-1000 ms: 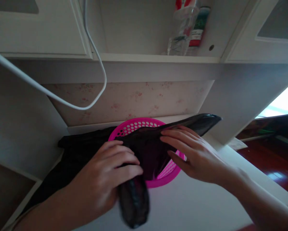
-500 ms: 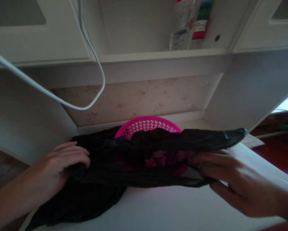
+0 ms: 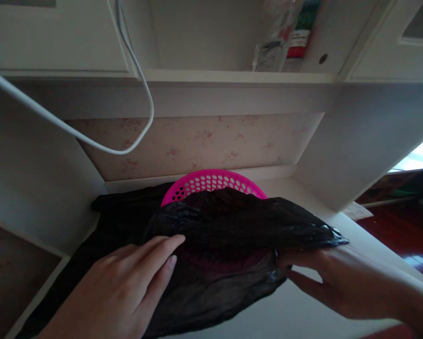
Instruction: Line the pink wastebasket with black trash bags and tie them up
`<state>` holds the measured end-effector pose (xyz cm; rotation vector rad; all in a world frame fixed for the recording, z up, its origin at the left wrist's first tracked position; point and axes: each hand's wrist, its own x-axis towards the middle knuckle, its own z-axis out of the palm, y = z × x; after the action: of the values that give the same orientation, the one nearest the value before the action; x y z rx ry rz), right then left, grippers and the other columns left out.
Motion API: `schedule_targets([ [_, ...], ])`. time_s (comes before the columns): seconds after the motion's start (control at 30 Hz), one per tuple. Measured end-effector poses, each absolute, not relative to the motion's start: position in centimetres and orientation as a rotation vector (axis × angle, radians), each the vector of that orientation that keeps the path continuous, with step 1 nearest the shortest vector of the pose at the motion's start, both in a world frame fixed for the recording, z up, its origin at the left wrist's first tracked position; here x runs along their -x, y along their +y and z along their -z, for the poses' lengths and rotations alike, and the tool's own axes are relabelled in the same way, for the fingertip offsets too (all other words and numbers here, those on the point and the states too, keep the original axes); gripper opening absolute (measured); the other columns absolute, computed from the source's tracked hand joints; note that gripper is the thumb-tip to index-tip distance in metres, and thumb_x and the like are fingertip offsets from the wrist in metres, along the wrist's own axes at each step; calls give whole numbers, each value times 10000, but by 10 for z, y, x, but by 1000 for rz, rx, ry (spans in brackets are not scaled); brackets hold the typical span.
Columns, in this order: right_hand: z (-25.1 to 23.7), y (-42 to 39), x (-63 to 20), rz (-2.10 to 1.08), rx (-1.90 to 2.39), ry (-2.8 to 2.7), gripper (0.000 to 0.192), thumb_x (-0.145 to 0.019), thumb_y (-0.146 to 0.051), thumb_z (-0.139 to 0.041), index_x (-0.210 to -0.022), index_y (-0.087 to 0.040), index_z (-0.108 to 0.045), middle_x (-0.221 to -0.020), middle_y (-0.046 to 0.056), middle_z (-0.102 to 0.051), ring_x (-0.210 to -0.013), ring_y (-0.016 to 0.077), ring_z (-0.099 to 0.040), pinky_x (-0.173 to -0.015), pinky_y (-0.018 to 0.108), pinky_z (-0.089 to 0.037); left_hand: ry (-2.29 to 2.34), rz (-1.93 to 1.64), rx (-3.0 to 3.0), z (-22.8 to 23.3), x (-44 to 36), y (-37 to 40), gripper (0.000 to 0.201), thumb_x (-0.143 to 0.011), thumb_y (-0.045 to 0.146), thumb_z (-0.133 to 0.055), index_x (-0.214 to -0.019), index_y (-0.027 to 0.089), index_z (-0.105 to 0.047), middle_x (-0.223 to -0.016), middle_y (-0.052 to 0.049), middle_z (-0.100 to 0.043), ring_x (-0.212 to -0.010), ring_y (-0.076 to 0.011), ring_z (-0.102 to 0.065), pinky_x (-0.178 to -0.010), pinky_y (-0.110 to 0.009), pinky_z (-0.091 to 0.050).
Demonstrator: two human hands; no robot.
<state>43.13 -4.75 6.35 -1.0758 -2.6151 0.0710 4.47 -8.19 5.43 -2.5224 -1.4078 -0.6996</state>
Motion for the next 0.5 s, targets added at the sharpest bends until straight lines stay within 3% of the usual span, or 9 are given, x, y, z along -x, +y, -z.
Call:
schedule_targets([
  [0.07, -63, -40, -435, -95, 1078, -2564, 178, -952, -238, -625, -897, -322, -771, -807, -3, -803, -610, 210, -721, -474, 317, -505, -1401, 659, 2481, -49, -48, -74, 350, -1083, 414, -484, -1390, 320, -626, -1253, 3, -805, -895, -234, -833, -674, -311, -672],
  [0.2, -61, -22, -433, -145, 1145, -2245, 243, -1020, -430, -584, -946, -335, -795, -926, 17, -832, -783, 284, -784, -608, 379, -614, -1545, 708, 2339, -47, -42, -57, 353, -1091, 463, -480, -1347, 271, -629, -1366, -66, -722, -1063, -264, -799, -789, -345, -662],
  [0.27, -60, -13, -428, -202, 1234, -2149, 311, -1020, -511, -567, -914, -322, -790, -905, 18, -829, -784, 294, -783, -627, 398, -623, -1655, 761, 2262, -49, -39, -49, 360, -1081, 485, -497, -1331, 265, -634, -1400, -72, -689, -1023, -252, -796, -779, -343, -647],
  [0.37, -59, -4, -418, -301, 1323, -2101, 381, -1014, -581, -548, -964, -299, -798, -919, 29, -833, -765, 286, -779, -640, 400, -633, -1782, 760, 2293, -54, -39, -37, 448, -1045, 554, -553, -1394, 277, -597, -1373, -60, -701, -907, -229, -791, -755, -344, -627],
  [0.5, -60, 6, -406, -235, 1249, -2218, 398, -1025, -555, -517, -1018, -311, -832, -1035, 29, -849, -923, 335, -801, -791, 473, -661, -1785, 632, 2482, -58, -41, -19, 496, -1000, 576, -620, -1391, 272, -643, -1258, -55, -748, -1064, -279, -758, -897, -393, -595],
])
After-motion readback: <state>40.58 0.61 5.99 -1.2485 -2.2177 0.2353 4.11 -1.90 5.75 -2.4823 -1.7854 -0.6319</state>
